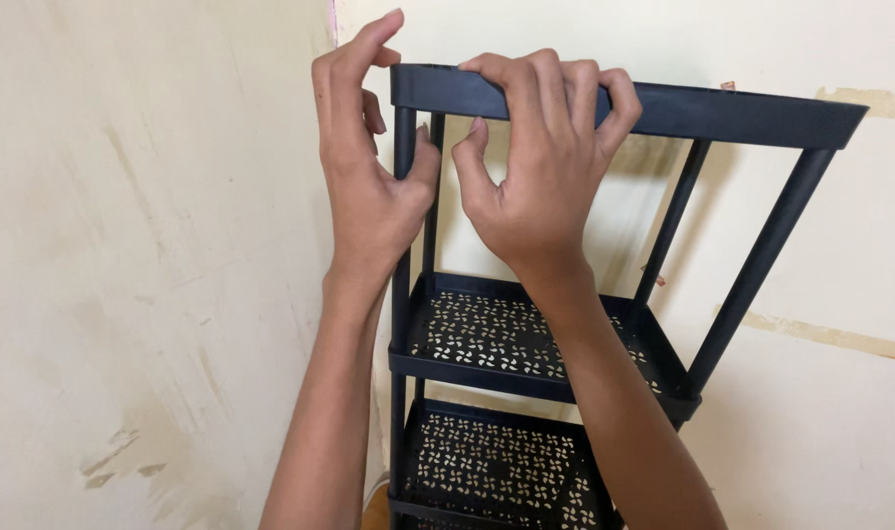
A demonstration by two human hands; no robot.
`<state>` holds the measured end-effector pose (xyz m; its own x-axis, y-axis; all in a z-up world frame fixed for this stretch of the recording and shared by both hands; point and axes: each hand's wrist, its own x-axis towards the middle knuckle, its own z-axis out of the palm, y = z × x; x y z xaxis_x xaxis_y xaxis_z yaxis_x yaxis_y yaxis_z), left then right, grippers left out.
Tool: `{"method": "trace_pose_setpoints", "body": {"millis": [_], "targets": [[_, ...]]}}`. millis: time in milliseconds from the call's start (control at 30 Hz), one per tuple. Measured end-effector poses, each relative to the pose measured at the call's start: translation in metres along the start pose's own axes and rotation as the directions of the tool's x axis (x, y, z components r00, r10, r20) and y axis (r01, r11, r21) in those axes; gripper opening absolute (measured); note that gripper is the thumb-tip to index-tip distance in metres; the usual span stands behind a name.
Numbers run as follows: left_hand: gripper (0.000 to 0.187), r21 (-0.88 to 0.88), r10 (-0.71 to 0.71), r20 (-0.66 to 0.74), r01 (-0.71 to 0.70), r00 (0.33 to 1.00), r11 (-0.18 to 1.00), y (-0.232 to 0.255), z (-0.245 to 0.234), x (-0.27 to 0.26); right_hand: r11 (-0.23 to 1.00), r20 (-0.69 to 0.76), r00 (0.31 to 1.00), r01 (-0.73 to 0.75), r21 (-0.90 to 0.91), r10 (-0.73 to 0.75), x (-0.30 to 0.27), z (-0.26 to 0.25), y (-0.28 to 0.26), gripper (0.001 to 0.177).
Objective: The person assembles a black metal corner shelf by inserting vertical poles into perforated shelves and securing them in place. They repeatedly adjust the poles and shelves to ensure stability, then place the top shelf onto the frame.
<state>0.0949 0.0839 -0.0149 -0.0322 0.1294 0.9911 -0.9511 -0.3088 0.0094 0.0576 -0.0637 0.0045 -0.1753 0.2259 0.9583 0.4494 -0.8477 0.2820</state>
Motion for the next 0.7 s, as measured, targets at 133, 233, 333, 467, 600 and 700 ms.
{"method": "trace_pose_setpoints", "body": {"millis": [133, 233, 333, 467, 600, 700], "targets": [[0.084, -0.166, -0.094, 0.065, 0.103, 0.993, 0.981, 0.008, -0.024, 0.003, 1.0, 0.001, 1.0, -0.013, 0.003, 0.013, 0.003, -0.018, -0.019, 0.031], [0.086, -0.315, -0.136, 0.134, 0.173, 0.982, 0.933, 0.017, -0.039, 0.006, 1.0, 0.007, 1.0, -0.018, 0.006, 0.018, 0.006, -0.03, -0.033, 0.029], [0.086, -0.358, -0.198, 0.182, 0.252, 0.963, 0.899, 0.028, -0.051, 0.007, 0.999, 0.039, 0.999, -0.037, 0.02, 0.036, 0.009, -0.04, -0.041, 0.03], [0.086, -0.412, -0.275, 0.213, 0.341, 0.937, 0.845, 0.044, -0.056, 0.008, 0.998, 0.07, 0.997, -0.039, 0.043, 0.035, 0.012, -0.05, -0.042, 0.036], [0.066, -0.37, -0.243, 0.18, 0.294, 0.953, 0.881, 0.055, -0.055, 0.011, 0.999, 0.098, 0.995, -0.023, 0.046, 0.018, 0.011, -0.056, -0.041, 0.036], [0.051, -0.116, -0.088, 0.112, 0.101, 0.99, 0.988, 0.062, -0.049, 0.013, 0.999, 0.106, 0.994, -0.012, 0.042, 0.007, 0.011, -0.058, -0.039, 0.036]]}}
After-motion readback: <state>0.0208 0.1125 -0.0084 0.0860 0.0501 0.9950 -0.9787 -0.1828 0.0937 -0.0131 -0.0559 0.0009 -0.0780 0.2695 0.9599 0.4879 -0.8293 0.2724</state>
